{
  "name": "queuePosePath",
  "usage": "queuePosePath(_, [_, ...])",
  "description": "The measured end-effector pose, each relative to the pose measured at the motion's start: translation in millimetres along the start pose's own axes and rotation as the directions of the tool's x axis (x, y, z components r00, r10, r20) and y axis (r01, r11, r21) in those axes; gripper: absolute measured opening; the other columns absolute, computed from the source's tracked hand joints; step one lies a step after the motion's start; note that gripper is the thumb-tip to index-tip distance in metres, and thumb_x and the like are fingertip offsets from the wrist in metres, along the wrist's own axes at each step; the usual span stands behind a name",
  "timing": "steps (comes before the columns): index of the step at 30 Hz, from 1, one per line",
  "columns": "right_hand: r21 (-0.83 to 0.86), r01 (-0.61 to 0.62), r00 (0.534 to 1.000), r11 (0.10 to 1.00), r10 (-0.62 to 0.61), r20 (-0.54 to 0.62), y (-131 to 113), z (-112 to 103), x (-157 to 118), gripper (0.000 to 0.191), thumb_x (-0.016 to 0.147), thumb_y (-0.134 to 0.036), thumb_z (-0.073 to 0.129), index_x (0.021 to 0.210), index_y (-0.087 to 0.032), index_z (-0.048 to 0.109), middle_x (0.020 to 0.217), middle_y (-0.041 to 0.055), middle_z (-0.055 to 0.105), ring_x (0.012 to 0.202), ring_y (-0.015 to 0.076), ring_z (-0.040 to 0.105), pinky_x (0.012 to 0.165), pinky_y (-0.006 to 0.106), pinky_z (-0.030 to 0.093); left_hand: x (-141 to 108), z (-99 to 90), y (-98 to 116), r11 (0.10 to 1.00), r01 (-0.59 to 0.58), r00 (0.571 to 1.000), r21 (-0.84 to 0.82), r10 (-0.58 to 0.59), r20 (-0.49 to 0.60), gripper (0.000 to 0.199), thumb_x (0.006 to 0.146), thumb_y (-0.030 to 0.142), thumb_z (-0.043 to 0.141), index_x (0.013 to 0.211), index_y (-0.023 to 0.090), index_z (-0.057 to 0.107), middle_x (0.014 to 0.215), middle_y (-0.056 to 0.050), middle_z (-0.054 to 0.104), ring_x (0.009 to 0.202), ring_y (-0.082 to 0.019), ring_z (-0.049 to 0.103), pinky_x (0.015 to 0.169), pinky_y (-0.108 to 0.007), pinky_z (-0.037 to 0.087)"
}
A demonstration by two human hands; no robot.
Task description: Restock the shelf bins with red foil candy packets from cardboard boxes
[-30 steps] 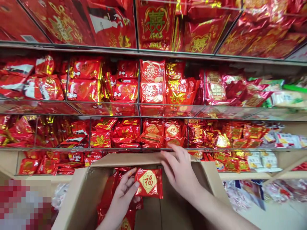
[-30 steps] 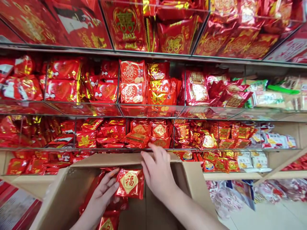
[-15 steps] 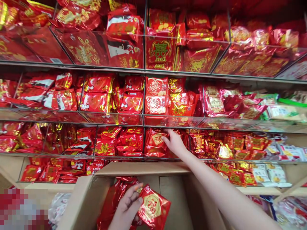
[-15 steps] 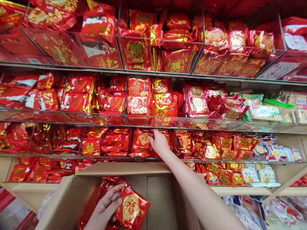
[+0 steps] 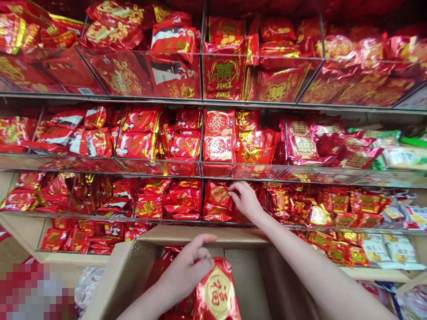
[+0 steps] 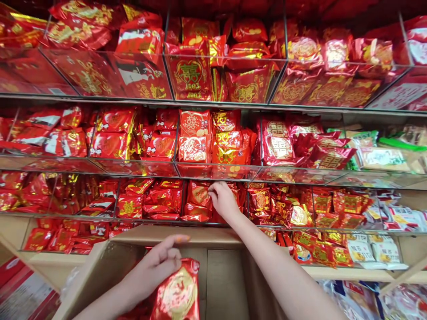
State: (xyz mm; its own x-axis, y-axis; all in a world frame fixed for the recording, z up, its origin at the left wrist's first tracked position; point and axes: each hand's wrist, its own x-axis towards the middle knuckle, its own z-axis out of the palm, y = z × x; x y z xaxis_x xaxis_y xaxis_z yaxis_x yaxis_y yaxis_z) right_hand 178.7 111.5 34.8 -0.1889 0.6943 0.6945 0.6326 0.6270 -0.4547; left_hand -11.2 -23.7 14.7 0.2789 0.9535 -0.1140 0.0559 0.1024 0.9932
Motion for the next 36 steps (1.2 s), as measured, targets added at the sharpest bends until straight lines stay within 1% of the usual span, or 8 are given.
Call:
queuePosePath(2, [0.023,-0.014,0.999,1.0,0.015,-0.041,-0.9,-1.9,-3.4,0.011,0.076,-0.014,0.047,0.073,-0.021,0.055,0.079,0.0043,0.058,0.079,0.0188,0.055,0.077,0.034,0.045,7.4,5.7,16.8,0.984,0.16,0.987,-0.075,-0.16,-0.001,0.052,0.064,0.018,0.058,0.115,0.023,0.05,0.052,0.009,0.052,0.046,-0.007,0.045,0.049,-0.018,0.033])
queuePosePath(5, [0.115,-0.103,0.986,0.988,0.117,-0.119,2.0,-8.2,-12.1,0.009,0.075,-0.017,0.047,0.072,-0.02,0.055,0.079,0.0051,0.058,0.078,0.0193,0.056,0.076,0.036,0.045,27.7,9.5,41.3,0.904,0.389,0.921,-0.18,-0.383,0.065,0.058,0.061,0.017,0.058,0.117,0.025,0.047,0.056,0.007,0.06,0.048,-0.011,0.056,0.05,-0.021,0.042])
queuePosePath(9, [0.282,-0.248,0.945,0.927,0.296,-0.141,13.0,-27.3,-27.2,0.007,0.075,-0.025,0.051,0.075,-0.019,0.055,0.079,0.0056,0.06,0.072,0.0198,0.057,0.07,0.037,0.048,60.5,3.3,62.2,0.87,0.455,0.89,-0.19,-0.436,0.134,0.036,0.06,0.015,0.056,0.096,0.016,0.056,0.061,-0.001,0.066,0.053,-0.014,0.062,0.054,-0.026,0.05])
queuePosePath(13, [0.172,-0.139,0.975,0.975,0.165,-0.147,22.1,-54.2,-40.3,0.01,0.079,-0.023,0.049,0.085,-0.019,0.055,0.087,0.0067,0.058,0.082,0.0203,0.056,0.076,0.037,0.046,86.0,-4.4,68.8,0.884,0.439,0.897,-0.159,-0.423,0.125,0.017,0.06,0.015,0.056,0.077,0.014,0.056,0.063,-0.002,0.067,0.053,-0.012,0.062,0.055,-0.023,0.051])
queuePosePath(18, [-0.114,0.126,0.985,0.985,-0.11,0.136,24.4,-72.8,-48.5,0.027,0.083,-0.008,0.037,0.102,-0.018,0.054,0.091,0.008,0.057,0.083,0.0177,0.053,0.075,0.032,0.044,91.1,-8.4,61.3,0.926,0.375,0.926,-0.048,-0.372,0.073,0.026,0.06,0.018,0.06,0.084,0.018,0.054,0.063,0.002,0.065,0.052,-0.012,0.06,0.05,-0.024,0.05])
queuePosePath(23, [-0.53,0.249,0.927,0.811,-0.042,0.372,15.2,-75.5,-41.3,0.018,0.082,-0.01,0.045,0.087,-0.016,0.062,0.084,0.009,0.06,0.085,0.0216,0.048,0.076,0.034,0.035,82.8,-14.5,48.1,0.957,0.289,0.956,-0.006,-0.288,0.054,0.032,0.061,0.022,0.062,0.093,0.024,0.053,0.065,0.006,0.061,0.053,-0.01,0.058,0.05,-0.022,0.047])
queuePosePath(29, [-0.587,0.17,0.92,0.792,0.086,0.383,12.9,-74.0,-35.5,0.009,0.081,-0.016,0.053,0.077,-0.016,0.06,0.079,0.006,0.062,0.079,0.0194,0.05,0.074,0.032,0.03,80.1,-21.5,35.2,0.987,0.137,0.99,-0.079,-0.133,0.048,0.018,0.06,0.021,0.062,0.078,0.019,0.059,0.078,0.003,0.062,0.067,-0.01,0.06,0.063,-0.021,0.047])
queuePosePath(36, [-0.487,0.149,0.968,0.86,-0.026,0.249,3.9,-77.8,-47.6,0.011,0.081,-0.019,0.054,0.089,-0.016,0.061,0.098,0.0095,0.06,0.094,0.0239,0.047,0.082,0.038,0.034,76.2,-23.8,25.1,0.998,0.046,0.998,-0.046,-0.044,0.033,0.02,0.065,0.025,0.065,0.082,0.018,0.06,0.069,0.003,0.061,0.055,-0.009,0.057,0.049,-0.018,0.043])
